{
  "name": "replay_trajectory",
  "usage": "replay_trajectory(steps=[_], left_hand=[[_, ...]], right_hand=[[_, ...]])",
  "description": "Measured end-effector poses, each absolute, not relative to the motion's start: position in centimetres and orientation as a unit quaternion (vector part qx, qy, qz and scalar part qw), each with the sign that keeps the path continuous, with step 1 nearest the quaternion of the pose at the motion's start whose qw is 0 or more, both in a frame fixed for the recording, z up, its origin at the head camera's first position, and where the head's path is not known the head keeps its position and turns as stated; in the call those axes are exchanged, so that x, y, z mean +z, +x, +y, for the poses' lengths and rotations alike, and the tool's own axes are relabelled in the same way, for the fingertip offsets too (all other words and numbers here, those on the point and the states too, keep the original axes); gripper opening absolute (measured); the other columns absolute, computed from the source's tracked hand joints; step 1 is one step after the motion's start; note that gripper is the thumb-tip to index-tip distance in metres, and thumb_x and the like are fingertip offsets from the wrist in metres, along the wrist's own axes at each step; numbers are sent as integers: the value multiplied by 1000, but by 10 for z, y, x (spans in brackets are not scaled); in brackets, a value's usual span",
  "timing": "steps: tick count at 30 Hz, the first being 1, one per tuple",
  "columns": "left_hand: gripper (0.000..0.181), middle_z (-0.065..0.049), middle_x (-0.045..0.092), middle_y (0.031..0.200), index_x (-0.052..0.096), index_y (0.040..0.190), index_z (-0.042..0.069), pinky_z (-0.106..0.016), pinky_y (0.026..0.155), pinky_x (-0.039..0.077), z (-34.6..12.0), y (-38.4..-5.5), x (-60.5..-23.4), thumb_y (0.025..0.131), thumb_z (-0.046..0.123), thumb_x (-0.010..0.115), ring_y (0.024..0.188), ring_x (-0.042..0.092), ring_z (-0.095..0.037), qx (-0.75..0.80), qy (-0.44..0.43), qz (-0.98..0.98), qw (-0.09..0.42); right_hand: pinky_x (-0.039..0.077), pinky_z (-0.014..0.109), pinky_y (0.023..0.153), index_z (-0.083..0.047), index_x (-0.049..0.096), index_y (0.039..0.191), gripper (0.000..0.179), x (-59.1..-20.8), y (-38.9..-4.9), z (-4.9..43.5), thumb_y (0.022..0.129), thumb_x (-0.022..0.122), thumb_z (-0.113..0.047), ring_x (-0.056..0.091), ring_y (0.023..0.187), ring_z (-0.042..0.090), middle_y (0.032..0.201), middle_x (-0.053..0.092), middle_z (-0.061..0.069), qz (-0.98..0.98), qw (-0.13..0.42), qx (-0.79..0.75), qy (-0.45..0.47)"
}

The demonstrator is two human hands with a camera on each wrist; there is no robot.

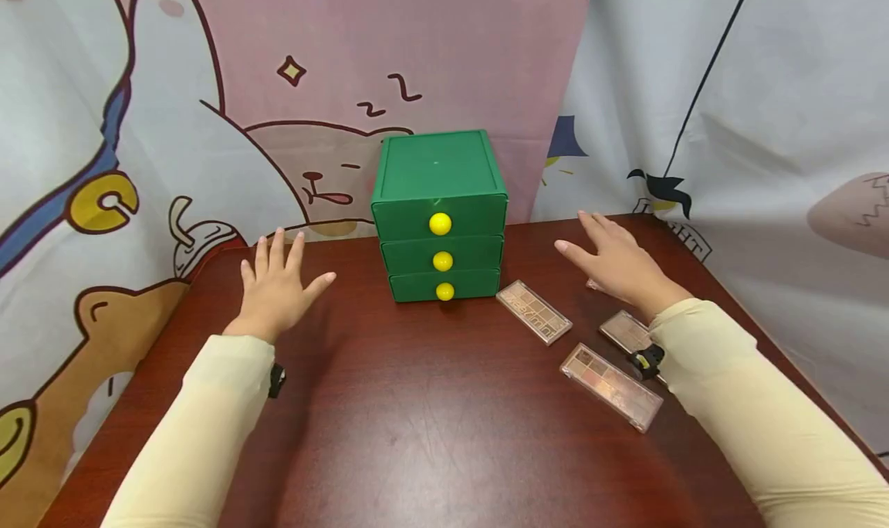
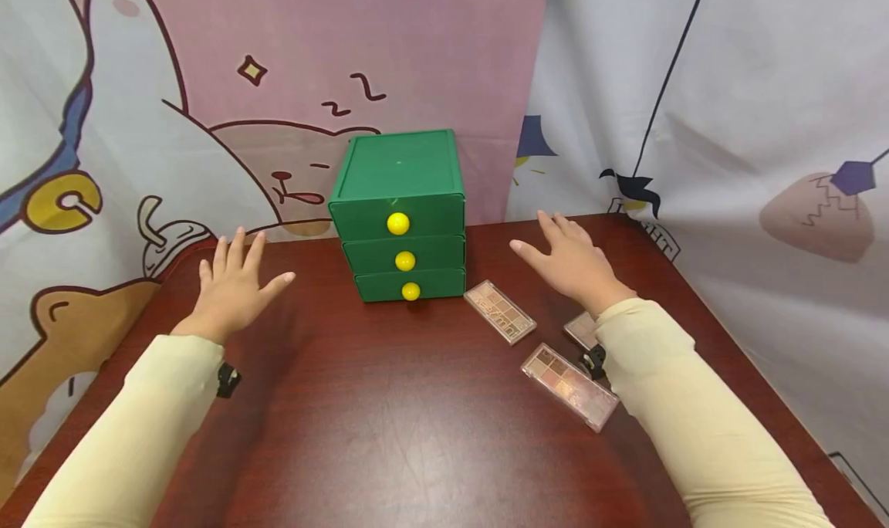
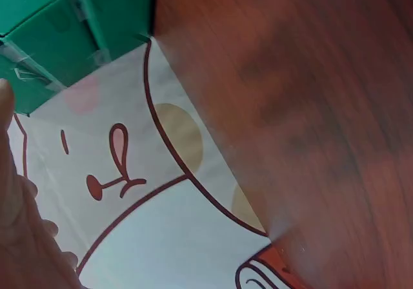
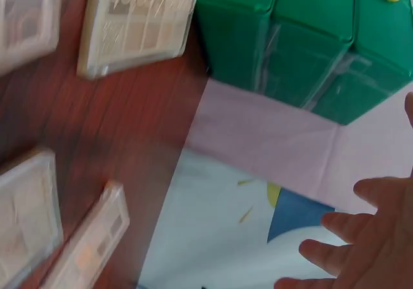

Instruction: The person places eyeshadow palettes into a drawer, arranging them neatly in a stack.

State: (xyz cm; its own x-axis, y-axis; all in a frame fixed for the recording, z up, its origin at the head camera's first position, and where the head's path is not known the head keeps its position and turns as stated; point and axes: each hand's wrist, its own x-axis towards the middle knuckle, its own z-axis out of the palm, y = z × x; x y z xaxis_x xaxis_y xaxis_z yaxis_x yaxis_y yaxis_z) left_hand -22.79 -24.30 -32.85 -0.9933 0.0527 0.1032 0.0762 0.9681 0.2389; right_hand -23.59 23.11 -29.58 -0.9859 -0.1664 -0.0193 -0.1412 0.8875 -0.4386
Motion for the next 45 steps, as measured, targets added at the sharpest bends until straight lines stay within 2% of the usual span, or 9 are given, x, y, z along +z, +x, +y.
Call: replay_trajectory(steps=[5, 14, 21, 31, 39, 45], left_hand=[[91, -22, -11, 159, 0, 156, 8, -70, 109, -4, -227, -236, -324, 95, 69, 31, 144, -13, -43, -180, -35, -982, 53], [81, -18, 1, 161, 7, 156, 10, -61, 115, 3, -195, -253, -309, 99, 62, 30, 146, -1, -40, -298, -50, -949, 86], [69, -16, 16, 159, 19, 155, 10, -53, 116, 17, -174, -268, -287, 102, 52, 34, 146, 15, -33, -395, -72, -910, 105], [63, -7, 32, 155, 27, 153, 17, -47, 112, 31, -157, -281, -268, 101, 51, 39, 141, 31, -26, -488, -72, -869, 46], [50, -10, 44, 144, 44, 146, 18, -47, 107, 37, -153, -292, -260, 102, 40, 46, 131, 41, -27, -531, -32, -846, 32], [46, -10, 47, 142, 45, 145, 16, -44, 105, 40, -152, -299, -257, 102, 31, 49, 129, 46, -26, -550, -17, -835, 16]], right_hand=[[14, 60, 114, -6, 10, 156, 91, -294, -235, 214, 94, 37, -67, 13, 145, 41, 159, 14, 22, 955, 19, -287, -77], [29, 54, 111, -8, 31, 151, 81, -295, -234, 175, 94, 43, -64, 34, 138, 35, 150, 38, 17, 926, 9, -370, -70], [34, 53, 108, -9, 38, 148, 74, -297, -234, 149, 95, 46, -60, 38, 135, 33, 148, 41, 15, 898, 41, -430, -81], [38, 51, 106, -11, 46, 143, 64, -300, -238, 116, 95, 51, -54, 44, 131, 30, 145, 45, 12, 868, 54, -485, -91], [42, 49, 103, -11, 48, 140, 59, -305, -246, 95, 97, 49, -51, 52, 122, 28, 137, 52, 10, 832, 83, -544, -70], [44, 48, 101, -12, 50, 139, 58, -305, -250, 80, 98, 49, -51, 55, 121, 25, 132, 57, 7, 810, 100, -576, -56]])
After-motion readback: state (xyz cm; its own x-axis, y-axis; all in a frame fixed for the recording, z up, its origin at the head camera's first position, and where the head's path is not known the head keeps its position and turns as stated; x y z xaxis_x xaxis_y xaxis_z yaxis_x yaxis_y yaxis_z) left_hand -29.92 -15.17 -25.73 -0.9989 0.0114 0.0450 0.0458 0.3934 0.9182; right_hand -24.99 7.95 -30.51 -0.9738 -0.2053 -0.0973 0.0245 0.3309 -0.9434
